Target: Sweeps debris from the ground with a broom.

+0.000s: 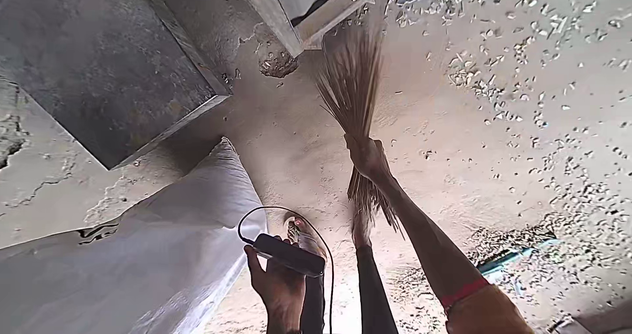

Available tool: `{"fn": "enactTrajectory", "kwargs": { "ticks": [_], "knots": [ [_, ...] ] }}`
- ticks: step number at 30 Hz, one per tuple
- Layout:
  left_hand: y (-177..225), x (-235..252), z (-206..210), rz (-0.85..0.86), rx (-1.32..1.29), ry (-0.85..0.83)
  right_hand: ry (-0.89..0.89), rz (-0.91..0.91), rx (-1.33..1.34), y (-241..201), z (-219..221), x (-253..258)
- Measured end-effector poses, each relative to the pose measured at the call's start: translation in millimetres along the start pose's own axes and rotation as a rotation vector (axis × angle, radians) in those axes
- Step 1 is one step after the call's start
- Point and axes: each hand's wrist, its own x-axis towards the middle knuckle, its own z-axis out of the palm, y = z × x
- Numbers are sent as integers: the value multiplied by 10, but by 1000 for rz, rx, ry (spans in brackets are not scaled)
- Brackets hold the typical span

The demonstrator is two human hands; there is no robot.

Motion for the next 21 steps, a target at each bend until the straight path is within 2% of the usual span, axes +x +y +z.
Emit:
{"fn": "enactTrajectory", "kwargs": {
  "ticks": [2, 4, 7, 9, 11, 13, 15, 18, 21],
  "knots": [
    [1, 9, 41, 9, -6, -5, -36, 34, -35, 17, -71, 504],
    [27, 15, 65, 20, 1, -17, 41, 133, 17, 238, -178, 679],
    [49, 45, 98, 5, -2, -24, 227, 238, 93, 422, -274, 334],
    [62, 91, 161, -3, -29, -38, 354, 199, 106, 247, -304, 78],
    [93, 100, 227, 14, -36, -44, 270, 96, 97, 12, -313, 90],
    [122, 89, 320, 22, -32, -39, 51, 17, 24, -71, -417, 473],
    [111, 74, 409, 21, -29, -33, -37, 54, -31, 96, -634, 915],
    [79, 80, 477, 13, -23, -43, 174, 201, 38, 694, -1049, 1022],
    [46, 102, 487, 9, 3, -63, 450, 334, 169, 1014, -1281, 675]
  ]
}}
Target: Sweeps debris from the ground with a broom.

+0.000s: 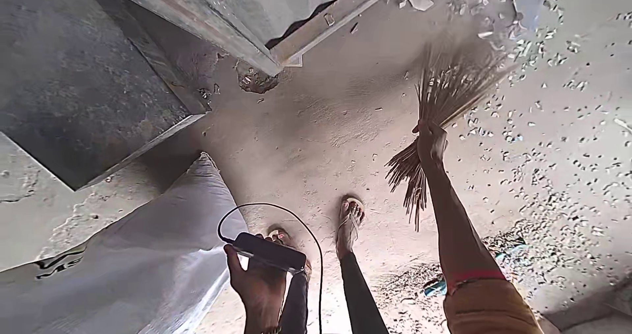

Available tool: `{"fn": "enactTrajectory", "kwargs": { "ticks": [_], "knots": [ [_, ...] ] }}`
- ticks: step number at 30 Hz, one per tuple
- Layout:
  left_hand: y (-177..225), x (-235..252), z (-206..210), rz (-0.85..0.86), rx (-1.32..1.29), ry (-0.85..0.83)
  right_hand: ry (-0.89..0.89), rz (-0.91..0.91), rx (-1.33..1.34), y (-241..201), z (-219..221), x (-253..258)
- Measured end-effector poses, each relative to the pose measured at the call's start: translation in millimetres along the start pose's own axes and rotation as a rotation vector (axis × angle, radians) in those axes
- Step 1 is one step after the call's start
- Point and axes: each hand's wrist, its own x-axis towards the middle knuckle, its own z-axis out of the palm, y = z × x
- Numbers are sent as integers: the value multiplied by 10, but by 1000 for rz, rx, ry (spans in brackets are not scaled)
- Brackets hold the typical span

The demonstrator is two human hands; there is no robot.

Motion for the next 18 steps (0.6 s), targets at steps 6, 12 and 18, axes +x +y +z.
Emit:
{"fn": "enactTrajectory", "kwargs": {
  "ticks": [6, 12, 18],
  "knots": [
    [-114, 24, 49, -9, 39, 6, -422, -401, -154, -651, 197, 141],
    [-88, 20, 168, 2, 119, -22, -235, 6, -179, -544, -385, 690],
    [-204, 81, 89, -9, 115, 12, 1, -168, -61, 19, -363, 427]
  ]
}}
